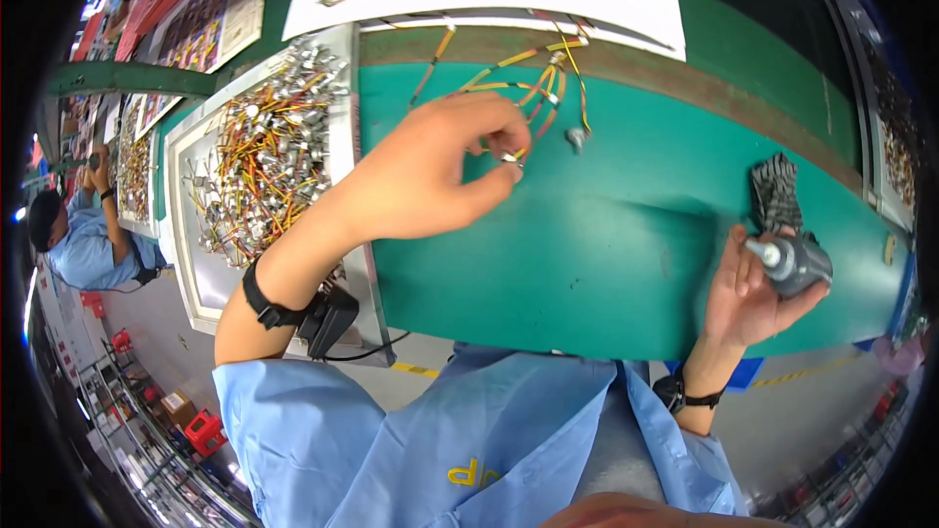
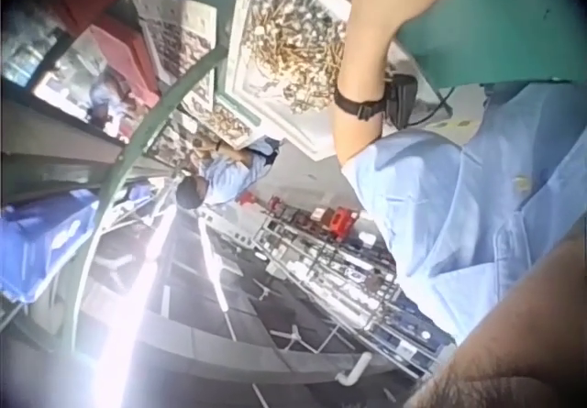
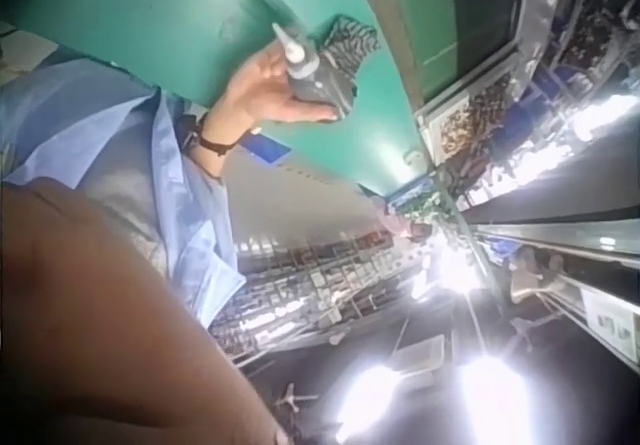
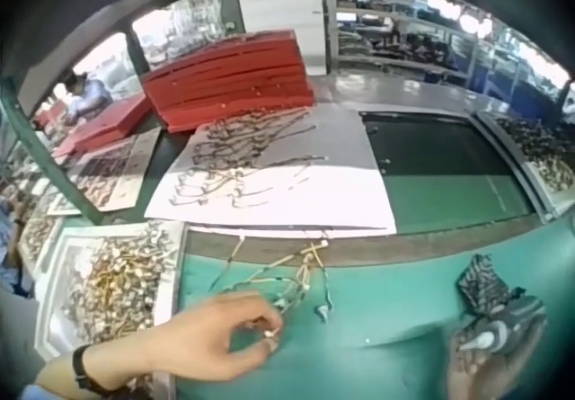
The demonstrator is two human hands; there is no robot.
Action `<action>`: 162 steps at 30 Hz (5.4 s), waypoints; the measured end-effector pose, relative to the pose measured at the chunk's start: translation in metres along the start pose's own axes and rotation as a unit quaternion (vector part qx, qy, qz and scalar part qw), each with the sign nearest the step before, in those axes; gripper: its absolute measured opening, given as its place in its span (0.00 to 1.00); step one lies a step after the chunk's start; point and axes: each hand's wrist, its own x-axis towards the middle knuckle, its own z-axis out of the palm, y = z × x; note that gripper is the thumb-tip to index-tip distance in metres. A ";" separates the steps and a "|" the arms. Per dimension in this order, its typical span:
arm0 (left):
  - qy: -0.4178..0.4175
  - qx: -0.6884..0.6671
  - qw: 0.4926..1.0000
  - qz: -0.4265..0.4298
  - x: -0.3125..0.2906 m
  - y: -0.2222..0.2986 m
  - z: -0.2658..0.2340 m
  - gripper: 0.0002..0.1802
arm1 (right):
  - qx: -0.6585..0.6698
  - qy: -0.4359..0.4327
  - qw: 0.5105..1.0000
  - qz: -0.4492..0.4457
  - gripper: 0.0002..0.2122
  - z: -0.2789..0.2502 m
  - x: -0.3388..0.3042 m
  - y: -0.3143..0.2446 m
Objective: The person wipes the tip of a glue bottle with a cloth, picks up a potentiometer, and applies glue to its wire connections. They then set it down and repeat the process with another potentiometer.
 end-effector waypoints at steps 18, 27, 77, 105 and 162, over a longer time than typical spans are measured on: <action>0.170 -0.518 0.838 -0.019 -0.051 0.086 0.135 0.14 | 0.100 -0.068 0.991 0.060 0.39 0.031 -0.040 0.001; 0.136 -0.502 0.850 -0.090 -0.041 0.117 0.157 0.18 | 0.013 -0.181 0.981 0.074 0.40 0.024 -0.062 -0.004; 0.213 -0.429 0.874 0.082 -0.027 0.117 0.144 0.19 | 0.017 0.005 0.994 -0.105 0.46 0.027 -0.055 -0.018; 0.207 -0.468 0.858 0.035 -0.032 0.128 0.144 0.24 | -0.028 -0.245 0.959 -0.138 0.45 0.003 -0.051 -0.018; 0.180 -0.568 0.801 0.068 -0.035 0.121 0.144 0.17 | -0.017 -0.155 0.977 -0.145 0.43 0.004 -0.058 -0.012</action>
